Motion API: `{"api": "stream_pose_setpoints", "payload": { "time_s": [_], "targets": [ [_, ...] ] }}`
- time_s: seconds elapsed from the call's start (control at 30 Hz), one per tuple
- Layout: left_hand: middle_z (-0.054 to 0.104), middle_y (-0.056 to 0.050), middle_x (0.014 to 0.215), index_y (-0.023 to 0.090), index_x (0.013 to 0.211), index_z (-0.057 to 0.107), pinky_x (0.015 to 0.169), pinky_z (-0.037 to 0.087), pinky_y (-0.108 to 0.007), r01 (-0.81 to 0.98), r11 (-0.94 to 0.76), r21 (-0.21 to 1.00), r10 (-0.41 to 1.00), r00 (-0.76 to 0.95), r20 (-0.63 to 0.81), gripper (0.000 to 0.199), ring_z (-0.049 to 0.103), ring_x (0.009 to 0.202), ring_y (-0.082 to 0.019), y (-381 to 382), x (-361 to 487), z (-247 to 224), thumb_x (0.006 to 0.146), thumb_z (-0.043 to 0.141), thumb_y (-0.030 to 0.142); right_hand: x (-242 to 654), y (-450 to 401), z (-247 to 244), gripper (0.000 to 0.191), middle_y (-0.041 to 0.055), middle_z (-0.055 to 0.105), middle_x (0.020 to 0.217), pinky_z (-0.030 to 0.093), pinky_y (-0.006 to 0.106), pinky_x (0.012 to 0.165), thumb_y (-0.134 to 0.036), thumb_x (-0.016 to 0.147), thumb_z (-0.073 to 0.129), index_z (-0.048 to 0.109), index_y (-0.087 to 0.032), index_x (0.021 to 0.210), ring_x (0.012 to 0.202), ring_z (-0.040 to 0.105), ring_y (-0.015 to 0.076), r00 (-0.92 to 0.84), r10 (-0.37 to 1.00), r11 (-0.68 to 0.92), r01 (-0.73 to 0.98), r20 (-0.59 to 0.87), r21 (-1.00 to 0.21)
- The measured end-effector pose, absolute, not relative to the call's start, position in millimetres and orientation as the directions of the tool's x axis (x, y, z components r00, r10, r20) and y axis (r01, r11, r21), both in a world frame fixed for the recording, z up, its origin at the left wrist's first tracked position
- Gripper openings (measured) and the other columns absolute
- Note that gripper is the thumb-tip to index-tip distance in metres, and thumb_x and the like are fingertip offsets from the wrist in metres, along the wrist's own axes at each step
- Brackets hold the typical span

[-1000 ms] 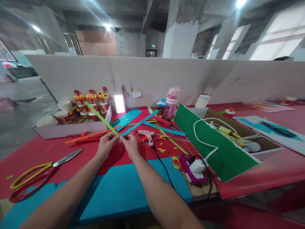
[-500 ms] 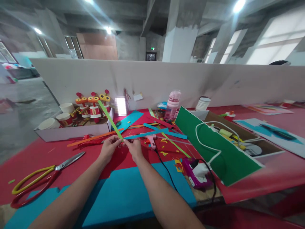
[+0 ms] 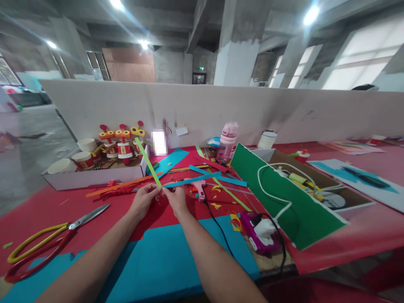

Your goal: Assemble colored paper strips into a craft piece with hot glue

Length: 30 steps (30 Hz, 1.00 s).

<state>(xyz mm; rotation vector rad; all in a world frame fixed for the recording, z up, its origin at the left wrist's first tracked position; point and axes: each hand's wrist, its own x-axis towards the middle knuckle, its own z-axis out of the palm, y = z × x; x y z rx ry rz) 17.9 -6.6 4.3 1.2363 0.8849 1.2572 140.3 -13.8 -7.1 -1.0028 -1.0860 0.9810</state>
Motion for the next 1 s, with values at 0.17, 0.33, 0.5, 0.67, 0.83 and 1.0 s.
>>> {"api": "stream_pose_setpoints", "payload": {
  "time_s": [0.17,0.33,0.5,0.67,0.83,1.0],
  "targets": [
    [0.060,-0.001,0.056,0.014,0.066,0.060,0.048,0.035,-0.020,-0.161,-0.123,0.979,0.984,0.108,0.142,0.027,0.047,0.047,-0.009,-6.6,16.7,4.4,0.065,0.072,0.037,140.7,-13.0,-8.5,0.017,0.0013,0.065,0.058,0.048,0.029,0.060,-0.034,0.066,0.064,0.065,-0.018,0.066,0.058,0.060,0.0177,0.116,0.977,0.196,-0.156,0.179,-0.968],
    [0.057,0.001,0.052,0.014,0.065,0.059,0.048,0.035,-0.020,-0.134,-0.142,0.981,0.983,0.096,0.155,0.026,0.048,0.046,-0.009,-5.9,17.2,3.8,0.063,0.073,0.036,140.9,-11.8,-11.4,0.016,0.0015,0.066,0.062,0.050,0.031,0.062,-0.033,0.064,0.067,0.066,-0.018,0.068,0.060,0.062,0.0181,0.145,0.979,0.167,-0.189,0.141,-0.968],
    [0.057,0.002,0.052,0.015,0.065,0.059,0.048,0.036,-0.020,-0.106,-0.172,0.979,0.979,0.094,0.182,0.025,0.048,0.046,-0.009,-4.9,17.1,2.5,0.064,0.072,0.036,140.6,-13.3,-10.2,0.015,0.0010,0.065,0.060,0.050,0.030,0.062,-0.033,0.065,0.066,0.065,-0.018,0.065,0.058,0.061,0.0175,0.153,0.979,0.158,-0.182,0.131,-0.970],
    [0.059,0.000,0.055,0.015,0.066,0.058,0.049,0.036,-0.021,-0.084,-0.188,0.979,0.974,0.109,0.197,0.023,0.049,0.048,-0.009,-6.2,18.5,2.8,0.067,0.069,0.035,139.6,-16.4,-4.1,0.018,0.0009,0.064,0.057,0.048,0.028,0.059,-0.034,0.064,0.067,0.065,-0.017,0.062,0.056,0.059,0.0157,0.164,0.980,0.142,-0.203,0.110,-0.969],
    [0.055,0.003,0.053,0.016,0.064,0.057,0.050,0.035,-0.021,-0.014,-0.273,0.962,0.960,0.053,0.273,0.019,0.047,0.048,-0.009,-5.3,24.2,4.7,0.068,0.068,0.031,140.8,-14.1,-3.1,0.019,0.0019,0.066,0.060,0.048,0.027,0.061,-0.035,0.064,0.067,0.066,-0.016,0.065,0.058,0.060,0.0158,0.166,0.975,0.180,-0.215,0.146,-0.960],
    [0.056,0.002,0.056,0.016,0.065,0.056,0.050,0.035,-0.020,-0.008,-0.267,0.964,0.963,0.045,0.267,0.020,0.048,0.051,-0.009,-7.6,25.3,5.7,0.070,0.066,0.033,141.6,-17.2,-3.9,0.020,0.0016,0.066,0.062,0.047,0.027,0.061,-0.034,0.063,0.067,0.065,-0.015,0.070,0.058,0.059,0.0146,0.133,0.988,0.120,-0.312,0.081,-0.942]
  ]
}}
